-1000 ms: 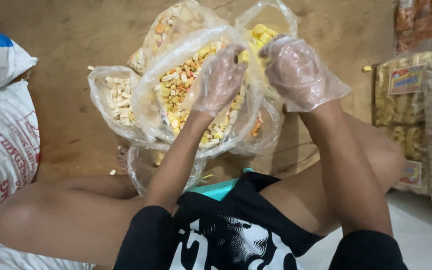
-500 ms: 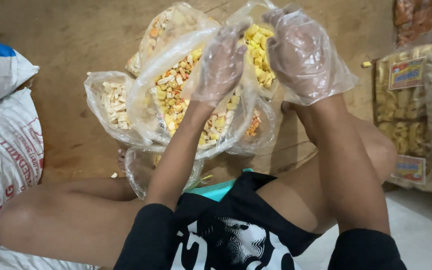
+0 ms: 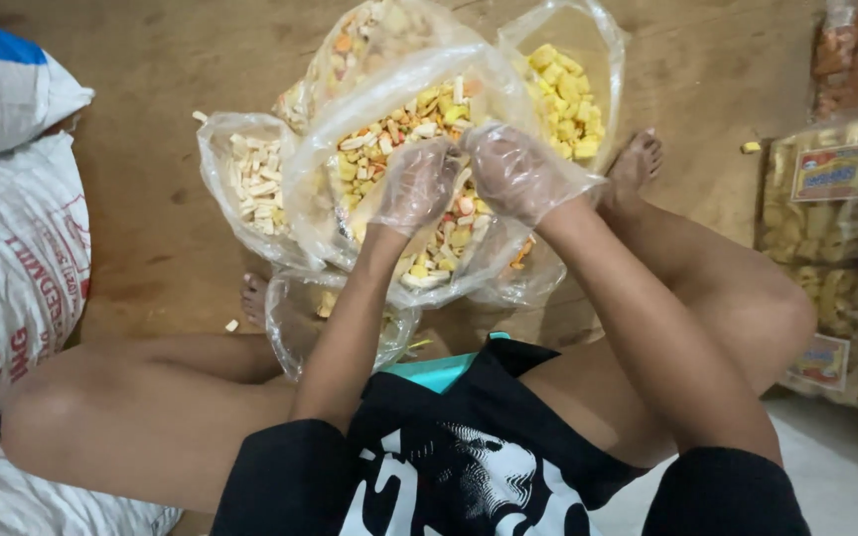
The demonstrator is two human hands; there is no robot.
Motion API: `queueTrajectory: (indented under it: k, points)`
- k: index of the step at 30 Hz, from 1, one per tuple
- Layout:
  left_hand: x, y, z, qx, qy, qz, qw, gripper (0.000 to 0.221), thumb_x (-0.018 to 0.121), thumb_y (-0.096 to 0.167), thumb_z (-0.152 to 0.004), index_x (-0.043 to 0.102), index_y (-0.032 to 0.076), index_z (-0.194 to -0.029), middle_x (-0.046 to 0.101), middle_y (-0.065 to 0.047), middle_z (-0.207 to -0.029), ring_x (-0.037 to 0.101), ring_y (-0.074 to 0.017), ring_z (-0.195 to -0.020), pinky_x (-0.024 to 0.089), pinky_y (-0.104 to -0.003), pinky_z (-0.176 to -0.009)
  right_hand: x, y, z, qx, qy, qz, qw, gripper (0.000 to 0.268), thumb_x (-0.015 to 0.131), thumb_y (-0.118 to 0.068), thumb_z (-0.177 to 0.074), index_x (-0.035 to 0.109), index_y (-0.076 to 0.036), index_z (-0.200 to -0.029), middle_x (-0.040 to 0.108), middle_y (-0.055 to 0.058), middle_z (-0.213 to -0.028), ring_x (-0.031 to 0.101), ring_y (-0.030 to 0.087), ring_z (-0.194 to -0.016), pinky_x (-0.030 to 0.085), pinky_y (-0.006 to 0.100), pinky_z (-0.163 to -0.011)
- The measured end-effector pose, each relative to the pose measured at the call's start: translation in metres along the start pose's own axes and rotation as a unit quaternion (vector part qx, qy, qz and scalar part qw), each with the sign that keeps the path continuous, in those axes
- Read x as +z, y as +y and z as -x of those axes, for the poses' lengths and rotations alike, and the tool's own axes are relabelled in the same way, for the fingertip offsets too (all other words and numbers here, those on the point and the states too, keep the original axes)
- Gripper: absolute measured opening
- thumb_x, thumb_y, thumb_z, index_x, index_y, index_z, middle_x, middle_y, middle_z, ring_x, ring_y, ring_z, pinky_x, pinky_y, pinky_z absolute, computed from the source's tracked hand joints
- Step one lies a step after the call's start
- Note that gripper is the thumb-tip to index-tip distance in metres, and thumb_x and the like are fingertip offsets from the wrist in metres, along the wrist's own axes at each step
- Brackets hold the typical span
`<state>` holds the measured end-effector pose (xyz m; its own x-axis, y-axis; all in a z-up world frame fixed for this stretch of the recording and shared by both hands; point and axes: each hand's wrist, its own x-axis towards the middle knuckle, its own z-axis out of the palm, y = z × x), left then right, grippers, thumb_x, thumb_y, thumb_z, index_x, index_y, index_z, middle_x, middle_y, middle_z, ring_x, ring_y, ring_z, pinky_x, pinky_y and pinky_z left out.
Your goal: Sorting various types of cassava chips into different plastic bags by hand.
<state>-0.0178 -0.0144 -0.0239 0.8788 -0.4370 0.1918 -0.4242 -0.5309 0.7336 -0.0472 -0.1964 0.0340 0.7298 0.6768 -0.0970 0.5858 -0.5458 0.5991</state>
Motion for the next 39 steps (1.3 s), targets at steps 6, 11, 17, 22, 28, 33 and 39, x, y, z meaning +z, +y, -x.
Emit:
queueTrajectory:
  k: [6, 11, 17, 22, 28, 33, 39]
  points:
    - [-0.005, 0.020, 0.005, -0.151, -0.038, 0.104, 0.982, 0.031, 0.047, 0.023, -0.100, 0.072, 0.022, -0.118, 0.071, -0.004, -0.121, 0.068, -0.0229, -0.107, 0.057, -0.040, -0.095, 0.019, -0.050, -0.026, 0.193, -0.051, -0.297, 0.934, 0.020, 0.049, -0.002, -0.090, 0.068, -0.003, -0.096, 0.067, 0.010, -0.081, 0.075, 0.029, -0.085, 0.060, 0.038, -0.065]
    - [-0.004, 0.029, -0.012, -0.142, -0.113, -0.079, 0.980, 0.031, 0.045, 0.021, -0.097, 0.070, 0.019, -0.115, 0.072, -0.007, -0.112, 0.067, -0.0336, -0.114, 0.058, -0.051, -0.095, 0.030, -0.067, -0.030, 0.246, -0.158, -0.348, 0.891, 0.024, 0.050, -0.011, -0.094, 0.069, -0.002, -0.106, 0.070, 0.016, -0.094, 0.074, 0.036, -0.095, 0.061, 0.050, -0.072]
    - [-0.003, 0.027, -0.014, -0.244, -0.004, 0.341, 0.908, 0.016, 0.067, 0.027, -0.094, 0.071, 0.011, -0.095, 0.070, 0.001, -0.087, 0.067, -0.0118, -0.078, 0.058, -0.025, -0.073, 0.072, -0.092, -0.016, 0.203, -0.217, -0.312, 0.902, 0.029, 0.051, -0.012, -0.094, 0.069, -0.005, -0.116, 0.073, 0.016, -0.105, 0.074, 0.036, -0.104, 0.063, 0.053, -0.078]
    - [0.004, 0.013, -0.017, -0.331, -0.040, 0.289, 0.898, 0.034, 0.069, 0.037, -0.085, 0.076, 0.009, -0.102, 0.076, -0.007, -0.098, 0.075, -0.0189, -0.091, 0.060, -0.031, -0.079, 0.047, -0.083, -0.018, 0.223, -0.149, -0.275, 0.923, 0.017, 0.051, -0.010, -0.089, 0.067, -0.009, -0.095, 0.071, 0.006, -0.081, 0.076, 0.027, -0.080, 0.062, 0.043, -0.058]
    - [0.059, -0.039, -0.015, -0.128, -0.073, -0.049, 0.988, 0.033, 0.068, 0.042, -0.087, 0.073, 0.016, -0.105, 0.074, -0.010, -0.096, 0.073, -0.0307, -0.094, 0.063, -0.047, -0.079, 0.026, -0.078, -0.021, 0.238, -0.116, -0.319, 0.910, 0.015, 0.052, -0.003, -0.087, 0.067, -0.001, -0.089, 0.070, 0.013, -0.076, 0.075, 0.033, -0.072, 0.061, 0.048, -0.055]
    - [0.044, -0.019, -0.017, -0.048, -0.118, -0.132, 0.983, 0.029, 0.066, 0.032, -0.091, 0.074, 0.012, -0.110, 0.074, -0.016, -0.100, 0.072, -0.0370, -0.100, 0.063, -0.053, -0.084, 0.026, -0.083, -0.018, 0.268, -0.098, -0.323, 0.902, 0.018, 0.050, -0.004, -0.091, 0.065, 0.003, -0.086, 0.069, 0.011, -0.070, 0.074, 0.032, -0.064, 0.060, 0.047, -0.050]
    - [0.058, -0.031, -0.022, -0.100, -0.155, -0.140, 0.973, 0.029, 0.073, 0.044, -0.089, 0.071, 0.033, -0.116, 0.065, -0.005, -0.103, 0.069, -0.0313, -0.104, 0.063, -0.048, -0.083, 0.012, -0.083, -0.030, 0.292, -0.022, -0.236, 0.926, 0.015, 0.052, -0.002, -0.086, 0.067, -0.004, -0.083, 0.066, 0.008, -0.067, 0.074, 0.028, -0.061, 0.059, 0.039, -0.048]
